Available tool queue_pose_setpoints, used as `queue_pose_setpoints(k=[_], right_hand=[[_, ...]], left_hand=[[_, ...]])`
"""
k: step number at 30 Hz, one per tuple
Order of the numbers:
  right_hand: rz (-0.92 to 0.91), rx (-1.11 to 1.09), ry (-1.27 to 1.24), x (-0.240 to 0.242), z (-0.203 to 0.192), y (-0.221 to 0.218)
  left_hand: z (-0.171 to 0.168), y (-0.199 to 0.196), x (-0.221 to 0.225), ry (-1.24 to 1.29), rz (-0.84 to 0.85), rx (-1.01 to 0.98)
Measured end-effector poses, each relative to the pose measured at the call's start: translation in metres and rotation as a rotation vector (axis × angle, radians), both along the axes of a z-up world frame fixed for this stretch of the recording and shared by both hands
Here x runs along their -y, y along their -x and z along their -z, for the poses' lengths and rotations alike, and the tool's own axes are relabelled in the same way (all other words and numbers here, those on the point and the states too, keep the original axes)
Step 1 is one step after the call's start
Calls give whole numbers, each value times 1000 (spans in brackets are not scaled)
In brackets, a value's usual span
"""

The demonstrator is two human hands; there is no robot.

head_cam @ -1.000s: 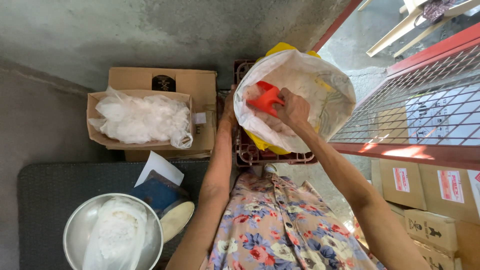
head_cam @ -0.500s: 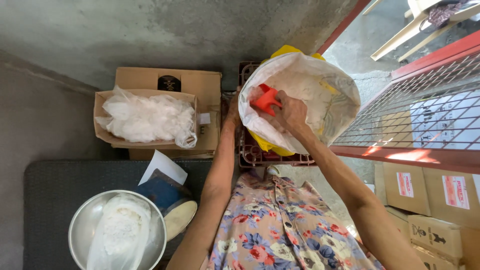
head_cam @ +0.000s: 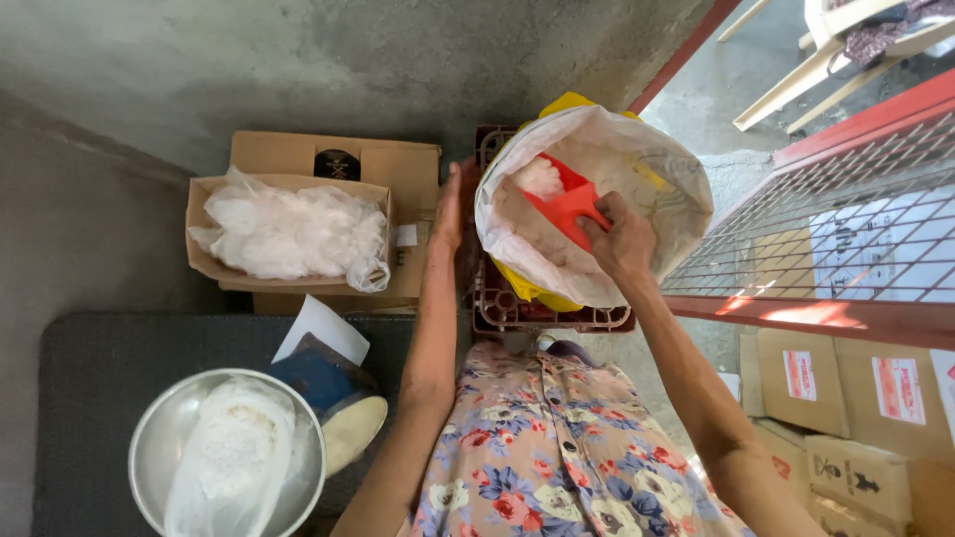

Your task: Measuring and bagging white powder using a scale and scoop.

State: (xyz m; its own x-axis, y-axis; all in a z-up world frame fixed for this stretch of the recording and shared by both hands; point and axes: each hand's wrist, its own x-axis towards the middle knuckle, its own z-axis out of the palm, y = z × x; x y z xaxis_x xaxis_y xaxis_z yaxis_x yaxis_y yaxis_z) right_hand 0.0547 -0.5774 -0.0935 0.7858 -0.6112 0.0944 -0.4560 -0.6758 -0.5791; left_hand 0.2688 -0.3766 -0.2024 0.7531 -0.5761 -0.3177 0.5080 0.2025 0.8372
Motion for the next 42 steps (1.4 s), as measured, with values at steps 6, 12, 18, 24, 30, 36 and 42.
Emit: queue_pose_setpoints(k=[6,12,18,24,30,36,42], right_hand=[[-122,-153,91,2,-12,0],[-240,-82,94,-8,12,-17],[-217,82,-9,0,29,-44],[-136,220,-140,19,17,-25],[-167,90,19,26,20,-24],[-165,69,-25,14,28,-54],[-114,327,-169,19,23,-11]], left_hand=[[-87,26,-9,-173,-74,520],[-100,51,25,-651,-238,884],[-114,64,32,-600,-411,762],[-115,56,39,-519,-473,645],[-108,62,45,-558,-601,684],[-107,64,43,-555,-555,535],[-89,50,46,-542,-623,586]])
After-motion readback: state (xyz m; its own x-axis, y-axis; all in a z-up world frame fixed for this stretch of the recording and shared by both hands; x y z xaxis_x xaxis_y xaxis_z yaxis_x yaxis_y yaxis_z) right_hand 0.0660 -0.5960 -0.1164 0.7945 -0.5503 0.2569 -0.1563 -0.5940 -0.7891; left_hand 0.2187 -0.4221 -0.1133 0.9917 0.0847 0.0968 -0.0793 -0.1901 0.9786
